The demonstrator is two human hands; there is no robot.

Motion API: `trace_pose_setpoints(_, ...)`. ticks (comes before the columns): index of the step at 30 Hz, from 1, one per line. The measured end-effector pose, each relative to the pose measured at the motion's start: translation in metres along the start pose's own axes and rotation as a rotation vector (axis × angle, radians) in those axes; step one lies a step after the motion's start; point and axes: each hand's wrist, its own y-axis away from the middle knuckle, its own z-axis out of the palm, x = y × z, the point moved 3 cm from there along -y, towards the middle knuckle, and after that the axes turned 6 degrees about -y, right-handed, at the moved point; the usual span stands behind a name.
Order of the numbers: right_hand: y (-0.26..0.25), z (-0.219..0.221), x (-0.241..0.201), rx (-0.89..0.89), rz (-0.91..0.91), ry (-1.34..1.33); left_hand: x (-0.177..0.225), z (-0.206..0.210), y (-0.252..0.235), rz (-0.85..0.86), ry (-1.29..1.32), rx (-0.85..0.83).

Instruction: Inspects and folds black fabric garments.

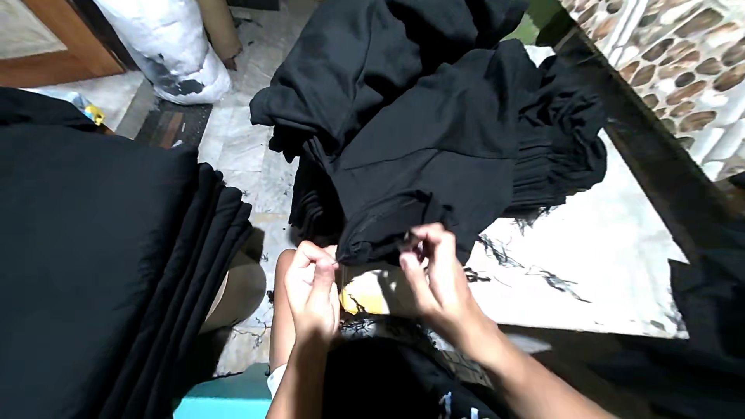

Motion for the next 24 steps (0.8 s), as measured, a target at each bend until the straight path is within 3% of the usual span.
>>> trace_pose_setpoints(6, 0.010, 0.015, -0.023, -0.099, -0.092, -0.119, 0.010, 0.000, 0.016, 0.182, -0.212, -0.251)
trace_pose_setpoints(10, -0.001, 0.019, -0.022, -0.045, -0.178, -0.034, 0.011, 0.001, 0.018, 0.241, -0.361, -0.266)
trace_pose_setpoints(14, 0.000, 0.014, -0.020, -0.026, -0.152, 0.038, 0.010, -0.003, 0.017, 0.198, -0.307, -0.266)
trace_pose_setpoints(19, 0.015, 0.014, -0.016, -0.011, -0.099, 0.010, -0.004, -0.001, 0.005, 0.164, -0.209, -0.040)
trace_pose_setpoints(24, 0.016, 0.014, -0.019, -0.072, -0.117, 0.031, 0.003, -0.004, 0.014, 0.171, -0.280, -0.222)
